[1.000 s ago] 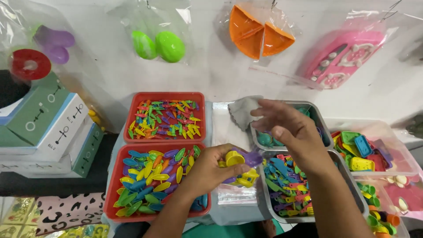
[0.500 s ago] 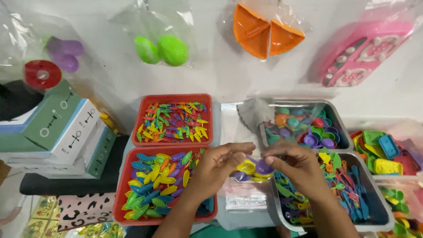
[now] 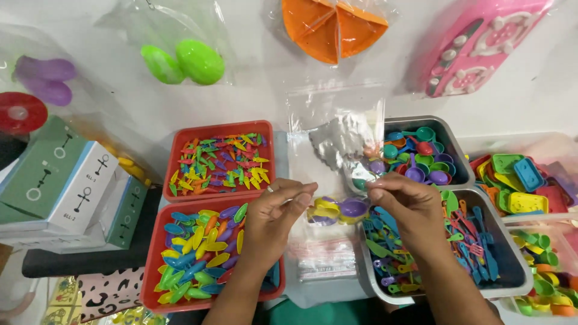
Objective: Cleaning small plastic toy utensils with a cloth and sorting them into trays.
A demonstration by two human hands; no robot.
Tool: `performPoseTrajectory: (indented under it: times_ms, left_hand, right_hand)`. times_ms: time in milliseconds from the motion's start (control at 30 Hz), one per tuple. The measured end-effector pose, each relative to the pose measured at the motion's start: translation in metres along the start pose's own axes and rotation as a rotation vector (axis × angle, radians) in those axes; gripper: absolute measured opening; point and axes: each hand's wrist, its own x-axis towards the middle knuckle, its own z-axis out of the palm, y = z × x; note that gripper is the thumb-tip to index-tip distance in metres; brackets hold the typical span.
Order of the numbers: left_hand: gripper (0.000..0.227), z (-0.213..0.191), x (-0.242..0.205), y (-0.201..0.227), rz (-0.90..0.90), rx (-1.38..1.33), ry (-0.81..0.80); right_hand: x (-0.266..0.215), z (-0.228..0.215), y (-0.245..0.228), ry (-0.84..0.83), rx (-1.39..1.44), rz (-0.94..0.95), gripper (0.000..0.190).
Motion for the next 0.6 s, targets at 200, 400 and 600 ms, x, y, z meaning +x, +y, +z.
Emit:
performPoseTrajectory:
  times_ms: [200,400,600]
  left_hand:
    - [0.049,0.002,-0.002,0.008,-0.025,0.075,0.165]
    - [0.056,0.002,-0.005,0.021,0.128,0.360,0.173]
    - [0.026,0.005,-0.003,0.039,0.434,0.701,0.188]
  right_hand:
    - [0.000,0.009,0.000,0.038,0.061,0.031,0.055]
    - [-0.007,0.010,-0.002,0.117,-0.110,-0.025,0.049]
    - [-0.009,0.020,-0.021,0.084,-0.281,-0.084,0.017]
